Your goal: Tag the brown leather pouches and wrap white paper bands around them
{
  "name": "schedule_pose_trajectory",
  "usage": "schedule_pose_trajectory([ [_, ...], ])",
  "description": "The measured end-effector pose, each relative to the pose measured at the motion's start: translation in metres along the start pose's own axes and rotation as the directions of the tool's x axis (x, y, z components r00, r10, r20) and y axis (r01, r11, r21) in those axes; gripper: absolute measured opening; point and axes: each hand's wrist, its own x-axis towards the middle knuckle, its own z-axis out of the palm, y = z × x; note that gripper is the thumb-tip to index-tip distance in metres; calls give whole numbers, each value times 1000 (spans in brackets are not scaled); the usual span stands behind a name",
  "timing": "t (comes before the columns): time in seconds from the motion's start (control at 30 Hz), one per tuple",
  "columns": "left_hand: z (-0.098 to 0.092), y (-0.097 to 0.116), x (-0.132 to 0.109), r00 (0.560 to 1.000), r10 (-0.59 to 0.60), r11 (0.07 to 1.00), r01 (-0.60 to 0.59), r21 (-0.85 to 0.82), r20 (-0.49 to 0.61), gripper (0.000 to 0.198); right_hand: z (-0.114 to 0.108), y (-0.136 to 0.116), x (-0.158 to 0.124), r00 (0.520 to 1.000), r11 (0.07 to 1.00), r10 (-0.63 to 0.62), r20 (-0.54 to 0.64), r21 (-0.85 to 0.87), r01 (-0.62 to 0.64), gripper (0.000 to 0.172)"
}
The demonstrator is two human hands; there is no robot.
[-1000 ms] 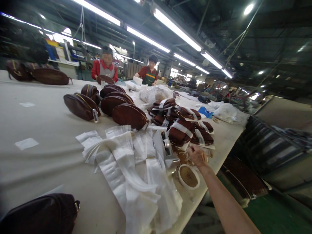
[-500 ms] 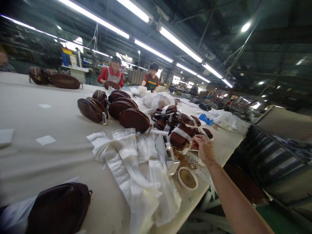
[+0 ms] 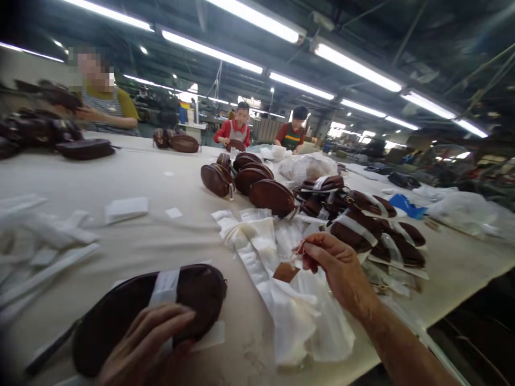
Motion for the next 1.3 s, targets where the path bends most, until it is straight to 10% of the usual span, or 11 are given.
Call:
schedule_pose_trajectory([
  [0.13, 12, 22, 52, 958, -278, 891, 282, -355, 62, 21, 45, 4, -21, 979, 998, 43, 198, 32, -50, 16],
  [0.33, 19, 30, 70, 779, -519, 527, 616, -586, 352, 9, 82, 3, -41, 949, 998, 35, 315, 38, -49, 20],
  [0.73, -28, 29, 73, 614, -572, 299, 774, -559, 544, 25, 108, 21, -57, 918, 997, -63, 393, 58, 44, 16],
  [0.97, -57, 29, 86, 679, -532, 623, 718, -309, 506, 13, 121, 27, -63, 894, 985, -154, 420, -2, 171, 13],
  [1.3, -65, 22, 89, 513, -527, 176, 846, -503, 678, 13, 127, 42, -70, 794, 962, -227, 564, 5, 272, 12],
])
